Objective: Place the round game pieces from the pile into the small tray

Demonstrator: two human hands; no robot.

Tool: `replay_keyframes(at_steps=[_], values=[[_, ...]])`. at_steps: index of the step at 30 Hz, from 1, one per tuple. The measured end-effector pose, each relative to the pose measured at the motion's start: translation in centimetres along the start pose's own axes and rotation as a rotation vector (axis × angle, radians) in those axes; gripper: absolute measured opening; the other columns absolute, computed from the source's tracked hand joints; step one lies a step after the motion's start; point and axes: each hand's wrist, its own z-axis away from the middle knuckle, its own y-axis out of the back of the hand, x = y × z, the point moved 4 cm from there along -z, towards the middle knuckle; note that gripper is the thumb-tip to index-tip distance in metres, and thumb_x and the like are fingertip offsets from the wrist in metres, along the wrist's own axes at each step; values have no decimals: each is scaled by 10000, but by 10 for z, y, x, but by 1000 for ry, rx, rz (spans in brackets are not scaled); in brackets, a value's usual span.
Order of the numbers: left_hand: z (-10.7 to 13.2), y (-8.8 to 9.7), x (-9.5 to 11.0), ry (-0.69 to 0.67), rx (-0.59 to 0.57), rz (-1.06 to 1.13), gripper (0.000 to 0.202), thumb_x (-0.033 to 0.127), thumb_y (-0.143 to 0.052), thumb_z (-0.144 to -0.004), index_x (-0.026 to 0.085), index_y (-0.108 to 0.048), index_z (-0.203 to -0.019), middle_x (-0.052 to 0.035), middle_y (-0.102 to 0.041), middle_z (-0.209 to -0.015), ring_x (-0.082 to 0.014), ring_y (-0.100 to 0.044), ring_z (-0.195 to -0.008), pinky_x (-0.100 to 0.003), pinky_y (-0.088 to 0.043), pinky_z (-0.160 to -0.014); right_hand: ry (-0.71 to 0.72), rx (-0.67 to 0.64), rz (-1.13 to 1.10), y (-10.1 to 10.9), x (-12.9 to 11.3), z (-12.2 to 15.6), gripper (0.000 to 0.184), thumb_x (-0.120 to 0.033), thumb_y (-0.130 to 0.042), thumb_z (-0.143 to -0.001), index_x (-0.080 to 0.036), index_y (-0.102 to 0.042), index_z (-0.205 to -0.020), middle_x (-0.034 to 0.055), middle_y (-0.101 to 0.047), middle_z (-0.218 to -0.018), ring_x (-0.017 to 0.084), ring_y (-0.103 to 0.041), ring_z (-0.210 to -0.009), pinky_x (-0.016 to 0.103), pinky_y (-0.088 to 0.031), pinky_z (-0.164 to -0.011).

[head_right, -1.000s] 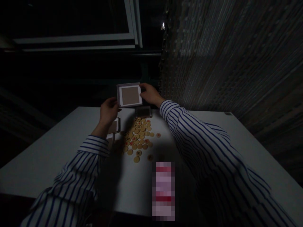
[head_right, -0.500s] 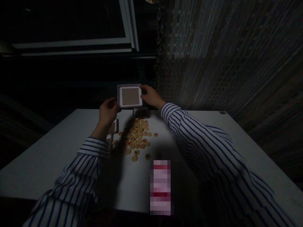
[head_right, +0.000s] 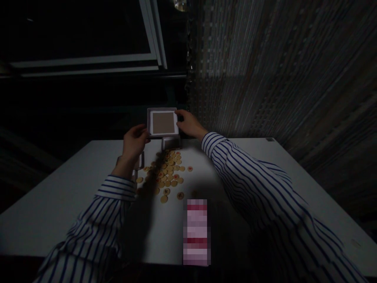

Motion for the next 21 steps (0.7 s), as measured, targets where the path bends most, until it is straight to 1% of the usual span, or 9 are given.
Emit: replay_keyframes(at_steps=[3,5,8,11,16,21], values=[[1,-4,0,-24,-2,13,363,253,-548,-724,151,-545,-1073,-95,-626,-1029,-193,-604,-921,-292,-529,-719,-10,3,-12,5,1,4,495,-68,-521,-652,-104,-506,-1145,98,-564,-1146,189,-508,-1058,366,-375,-940],[2,-7,0,-24,-3,33,366,262,-559,-713,143,-555,-1058,-97,-634,-1007,-202,-610,-898,-302,-532,-693,-29,4,-31,7,1,7,493,-71,-522,-656,-115,-505,-1146,92,-563,-1147,191,-507,-1058,376,-380,-935],[5,-10,3,-13,-5,64,365,251,-572,-700,141,-561,-1048,-95,-639,-992,-204,-614,-878,-300,-530,-670,-50,9,-67,10,2,10,484,-81,-530,-661,-124,-507,-1143,86,-564,-1143,188,-526,-1025,377,-399,-915],[8,-13,7,0,-3,92,355,225,-587,-686,134,-570,-1028,-95,-640,-981,-193,-612,-877,-295,-520,-705,-58,20,-94,13,4,12,480,-82,-532,-664,-127,-507,-1141,81,-568,-1132,181,-544,-986,372,-416,-896],[11,-19,9,7,-11,128,362,229,-596,-680,142,-569,-1030,-92,-632,-984,-195,-609,-877,-298,-524,-690,-61,55,-107,19,3,17,448,-65,-536,-648,-151,-543,-1087,62,-579,-1103,195,-529,-1017,376,-417,-899],[13,-25,7,-10,-17,135,348,214,-605,-674,143,-577,-1013,-86,-628,-984,-195,-593,-926,-324,-503,-781,-73,68,-120,25,1,25,438,-51,-512,-640,-146,-549,-1066,60,-589,-1076,193,-542,-990,375,-435,-878]])
